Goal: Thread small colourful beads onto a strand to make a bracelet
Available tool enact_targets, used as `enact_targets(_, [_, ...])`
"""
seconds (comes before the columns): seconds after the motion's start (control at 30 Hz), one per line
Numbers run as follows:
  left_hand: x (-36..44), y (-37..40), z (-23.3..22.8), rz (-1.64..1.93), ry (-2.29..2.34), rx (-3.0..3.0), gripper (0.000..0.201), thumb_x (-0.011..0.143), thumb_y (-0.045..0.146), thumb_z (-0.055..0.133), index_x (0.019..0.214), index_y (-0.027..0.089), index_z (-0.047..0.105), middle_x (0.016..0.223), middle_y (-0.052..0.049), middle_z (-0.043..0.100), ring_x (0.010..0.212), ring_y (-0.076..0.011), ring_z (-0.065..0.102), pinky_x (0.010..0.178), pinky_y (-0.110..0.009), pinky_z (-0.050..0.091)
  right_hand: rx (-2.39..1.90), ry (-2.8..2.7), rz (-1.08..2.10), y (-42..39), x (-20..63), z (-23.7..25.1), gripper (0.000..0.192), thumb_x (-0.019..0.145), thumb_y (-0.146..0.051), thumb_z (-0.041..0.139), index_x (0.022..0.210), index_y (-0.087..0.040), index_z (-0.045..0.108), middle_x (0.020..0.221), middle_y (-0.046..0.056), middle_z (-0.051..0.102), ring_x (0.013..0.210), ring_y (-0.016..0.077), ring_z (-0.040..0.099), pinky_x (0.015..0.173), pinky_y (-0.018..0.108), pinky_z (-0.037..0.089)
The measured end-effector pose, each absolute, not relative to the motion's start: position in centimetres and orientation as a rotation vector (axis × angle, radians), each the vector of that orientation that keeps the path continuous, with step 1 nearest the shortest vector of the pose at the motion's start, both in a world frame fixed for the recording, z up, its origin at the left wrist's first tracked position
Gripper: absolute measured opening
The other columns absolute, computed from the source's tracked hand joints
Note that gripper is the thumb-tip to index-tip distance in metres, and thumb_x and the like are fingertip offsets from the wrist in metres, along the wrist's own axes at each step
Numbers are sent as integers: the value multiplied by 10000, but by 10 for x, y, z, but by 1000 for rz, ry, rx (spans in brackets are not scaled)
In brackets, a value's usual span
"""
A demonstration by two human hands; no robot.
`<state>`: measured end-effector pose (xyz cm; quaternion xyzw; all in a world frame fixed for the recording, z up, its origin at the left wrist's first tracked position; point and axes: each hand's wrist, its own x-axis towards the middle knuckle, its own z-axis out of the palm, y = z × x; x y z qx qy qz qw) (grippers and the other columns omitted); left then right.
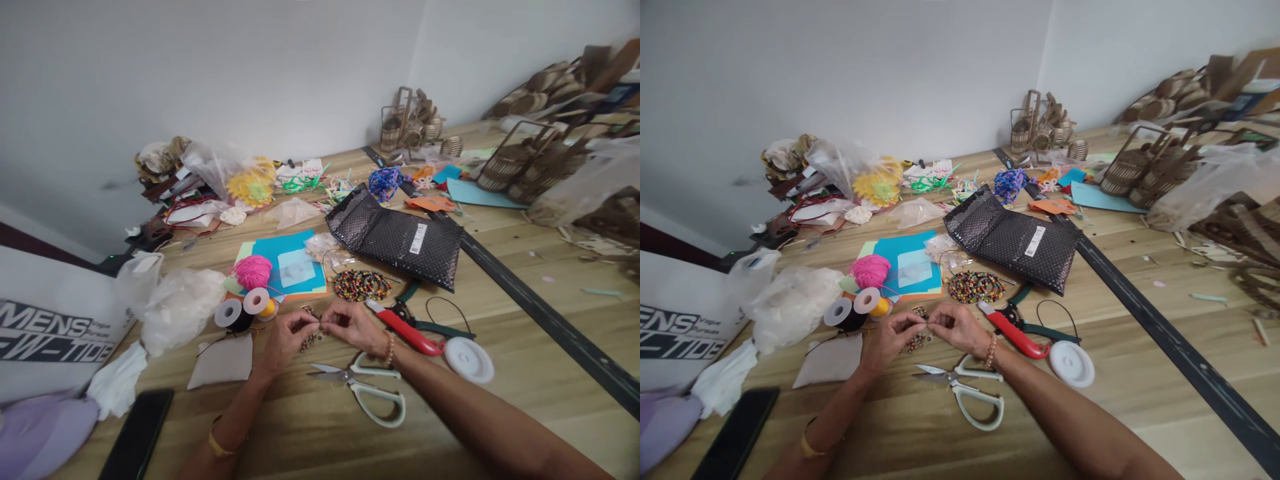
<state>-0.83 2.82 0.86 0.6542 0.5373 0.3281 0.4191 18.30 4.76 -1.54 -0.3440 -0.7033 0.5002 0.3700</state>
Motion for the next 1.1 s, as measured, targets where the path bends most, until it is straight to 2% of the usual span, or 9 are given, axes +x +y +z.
enact_targets(0.33, [-8, 28, 18, 769, 1379, 1689, 209, 788, 359, 605, 681, 194, 677, 680, 4, 684, 675, -166, 597, 670, -251, 468, -875, -1783, 1335, 47, 182, -14, 255, 853, -411, 630, 777, -167, 636, 632, -11, 605, 557, 108, 510, 516, 217, 392])
enact_targets(0.83, [-6, 26, 16, 813, 1386, 1748, 202, 823, 317, 568, 705, 163, 626, 628, 5, 605, 603, -140, 528, 593, -231, 415, -852, -1761, 1376, 46, 181, -13, 198, 843, -354, 622, 784, -165, 615, 636, -13, 587, 557, 108, 493, 525, 219, 378])
enact_targets(1.1, [-6, 24, 13, 893, 1443, 1940, 170, 852, 278, 562, 729, 174, 618, 644, 6, 627, 598, -134, 550, 606, -228, 440, -849, -1738, 1358, 46, 183, -11, 261, 855, -399, 628, 966, -163, 615, 684, -18, 584, 575, 104, 489, 534, 212, 396])
